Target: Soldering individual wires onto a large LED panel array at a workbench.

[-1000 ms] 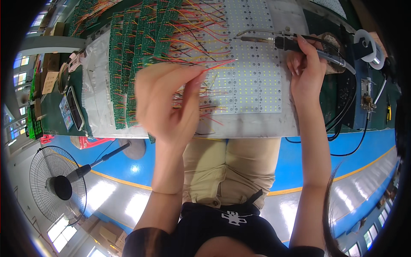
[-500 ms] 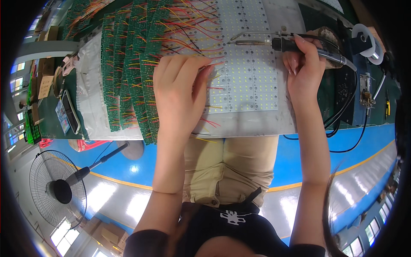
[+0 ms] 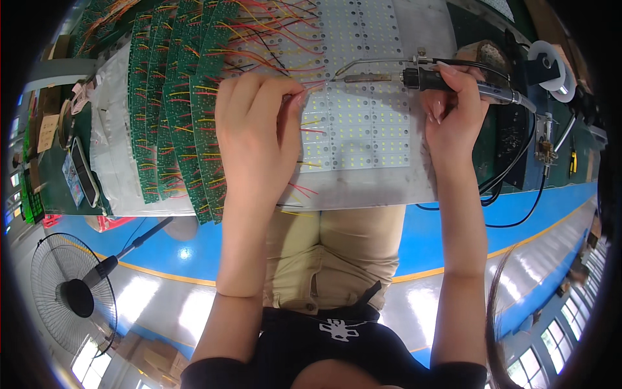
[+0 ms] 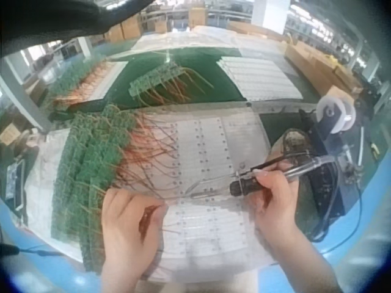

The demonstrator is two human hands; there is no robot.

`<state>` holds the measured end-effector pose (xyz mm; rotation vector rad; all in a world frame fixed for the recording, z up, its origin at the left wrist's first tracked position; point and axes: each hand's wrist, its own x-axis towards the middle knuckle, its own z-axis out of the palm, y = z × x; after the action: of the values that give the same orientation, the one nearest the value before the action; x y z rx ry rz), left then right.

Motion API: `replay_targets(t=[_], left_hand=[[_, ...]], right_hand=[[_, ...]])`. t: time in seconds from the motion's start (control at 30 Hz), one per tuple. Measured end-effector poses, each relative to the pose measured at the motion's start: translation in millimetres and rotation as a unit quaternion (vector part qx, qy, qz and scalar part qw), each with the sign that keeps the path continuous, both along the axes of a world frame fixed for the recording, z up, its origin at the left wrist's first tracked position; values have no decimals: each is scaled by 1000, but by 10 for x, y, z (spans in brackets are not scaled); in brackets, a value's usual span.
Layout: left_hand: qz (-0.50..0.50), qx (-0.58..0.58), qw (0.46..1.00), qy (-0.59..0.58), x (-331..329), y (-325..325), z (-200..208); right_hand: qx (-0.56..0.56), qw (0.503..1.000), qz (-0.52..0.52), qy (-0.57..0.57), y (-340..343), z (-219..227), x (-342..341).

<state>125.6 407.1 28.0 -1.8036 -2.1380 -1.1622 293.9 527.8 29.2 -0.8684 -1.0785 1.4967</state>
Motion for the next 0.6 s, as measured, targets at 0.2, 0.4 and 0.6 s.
replay_targets(t=[0.2, 0.4, 0.6], left_hand=[[16, 1, 1000, -4, -13, 28, 0], [17, 13, 1000, -16, -5, 40, -37], [24, 0, 999, -30, -6, 20, -24]], right_hand=[[-26, 999, 39, -1, 32, -22, -4], [-15, 999, 22, -32, 27, -37, -10], [-20, 1000, 14, -20, 30, -41, -5]])
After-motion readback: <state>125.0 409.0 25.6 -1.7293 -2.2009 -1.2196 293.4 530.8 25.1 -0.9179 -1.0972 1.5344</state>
